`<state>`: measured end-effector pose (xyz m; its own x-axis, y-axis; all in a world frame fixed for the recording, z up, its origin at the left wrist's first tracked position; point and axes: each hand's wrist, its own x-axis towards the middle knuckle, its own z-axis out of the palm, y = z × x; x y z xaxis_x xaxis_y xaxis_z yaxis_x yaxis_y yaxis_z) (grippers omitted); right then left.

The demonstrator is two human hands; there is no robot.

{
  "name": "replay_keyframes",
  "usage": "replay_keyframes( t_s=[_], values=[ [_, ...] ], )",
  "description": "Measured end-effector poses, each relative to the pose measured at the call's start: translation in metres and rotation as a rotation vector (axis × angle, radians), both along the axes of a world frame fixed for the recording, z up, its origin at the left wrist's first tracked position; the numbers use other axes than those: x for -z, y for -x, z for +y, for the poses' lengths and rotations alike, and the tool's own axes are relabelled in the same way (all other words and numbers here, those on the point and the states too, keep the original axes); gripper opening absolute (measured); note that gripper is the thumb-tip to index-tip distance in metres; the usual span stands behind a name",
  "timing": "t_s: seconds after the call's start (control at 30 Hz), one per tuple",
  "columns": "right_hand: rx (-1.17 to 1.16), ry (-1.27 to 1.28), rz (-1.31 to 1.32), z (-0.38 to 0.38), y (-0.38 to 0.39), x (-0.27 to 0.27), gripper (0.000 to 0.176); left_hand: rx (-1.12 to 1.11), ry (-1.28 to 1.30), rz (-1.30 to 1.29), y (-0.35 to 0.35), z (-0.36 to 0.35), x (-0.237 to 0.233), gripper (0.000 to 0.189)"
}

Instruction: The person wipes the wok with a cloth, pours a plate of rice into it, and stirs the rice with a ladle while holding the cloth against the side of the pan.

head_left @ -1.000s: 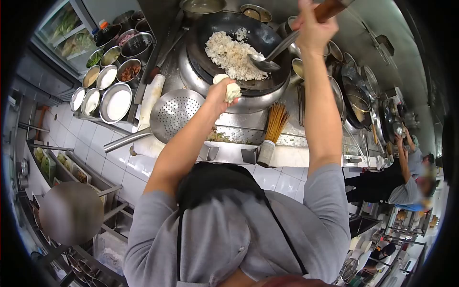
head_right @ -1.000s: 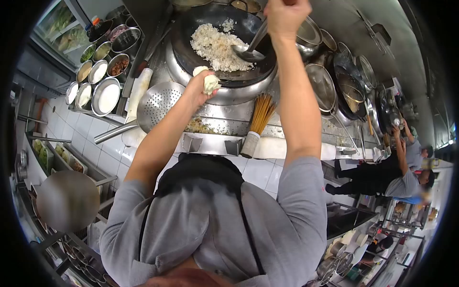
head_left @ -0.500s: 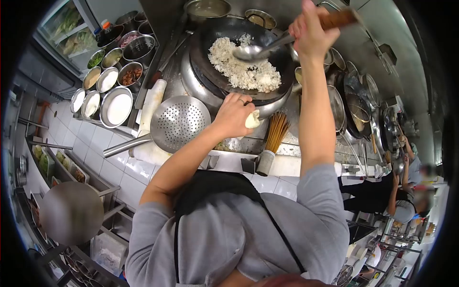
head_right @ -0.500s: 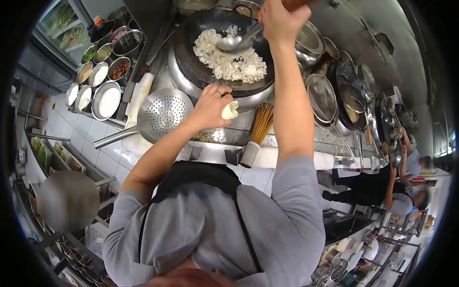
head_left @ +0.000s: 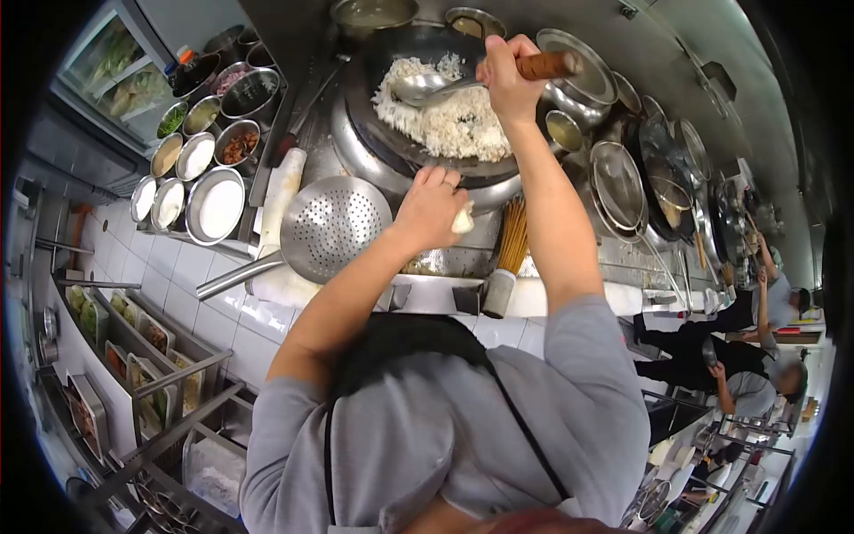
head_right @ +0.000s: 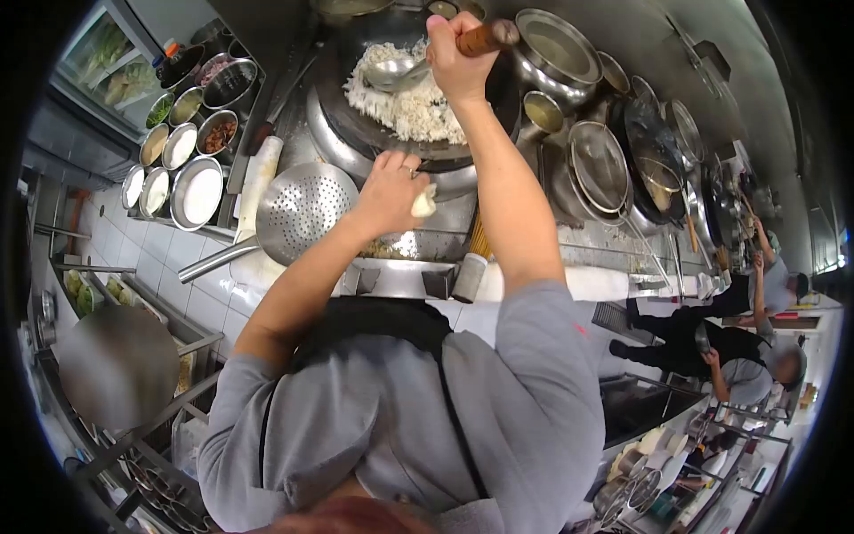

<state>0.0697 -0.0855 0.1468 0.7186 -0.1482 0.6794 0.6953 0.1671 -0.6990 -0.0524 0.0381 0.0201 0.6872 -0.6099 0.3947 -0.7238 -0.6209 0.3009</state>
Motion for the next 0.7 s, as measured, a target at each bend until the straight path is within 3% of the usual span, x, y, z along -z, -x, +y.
replay_keyframes(
  t_s=[0.07, 0.17, 0.23, 0.27, 0.3, 0.37, 0.5, 0.57, 0.6, 0.63, 0.7],
  values=[
    [0.111, 0.084, -0.003, -0.007, -0.035, -0.025, 0.033, 0.002, -0.016, -0.042, -0.008, 0.002, -0.003, 0.037],
    [0.15, -0.001, 0.056, -0.004, -0.016, -0.092, 0.027, 0.021, -0.077, -0.021, -0.003, 0.005, -0.004, 0.042],
    [-0.03, 0.112, -0.097, -0.015, 0.027, -0.097, 0.032, 0.016, -0.044, -0.019, -0.002, 0.003, 0.001, 0.044],
    [-0.082, 0.048, -0.167, -0.016, 0.037, -0.078, 0.033, 0.01, -0.052, -0.015, -0.004, 0.003, 0.0, 0.044],
    [0.126, 0.073, -0.168, -0.011, 0.032, -0.045, 0.035, 0.002, -0.06, -0.008, -0.005, 0.003, -0.001, 0.044],
    [0.082, -0.026, -0.075, -0.018, 0.005, 0.008, 0.037, 0.014, -0.073, 0.001, 0.004, 0.002, 0.001, 0.043],
    [0.207, -0.069, 0.171, -0.016, 0.01, -0.086, 0.04, 0.025, -0.082, 0.035, 0.0, 0.006, -0.004, 0.041],
    [-0.048, -0.025, 0.128, -0.052, 0.039, -0.104, 0.037, 0.02, -0.049, 0.011, -0.001, 0.005, -0.001, 0.041],
    [-0.086, 0.114, 0.05, -0.065, 0.063, -0.11, 0.037, 0.022, -0.01, -0.024, -0.002, 0.004, 0.004, 0.042],
    [-0.052, 0.037, 0.006, -0.079, 0.071, -0.098, 0.037, 0.011, -0.022, -0.018, -0.006, 0.003, 0.001, 0.041],
    [0.298, -0.171, 0.04, -0.087, 0.039, -0.025, 0.034, 0.013, -0.063, 0.018, 0.0, 0.004, -0.003, 0.04]
  ],
)
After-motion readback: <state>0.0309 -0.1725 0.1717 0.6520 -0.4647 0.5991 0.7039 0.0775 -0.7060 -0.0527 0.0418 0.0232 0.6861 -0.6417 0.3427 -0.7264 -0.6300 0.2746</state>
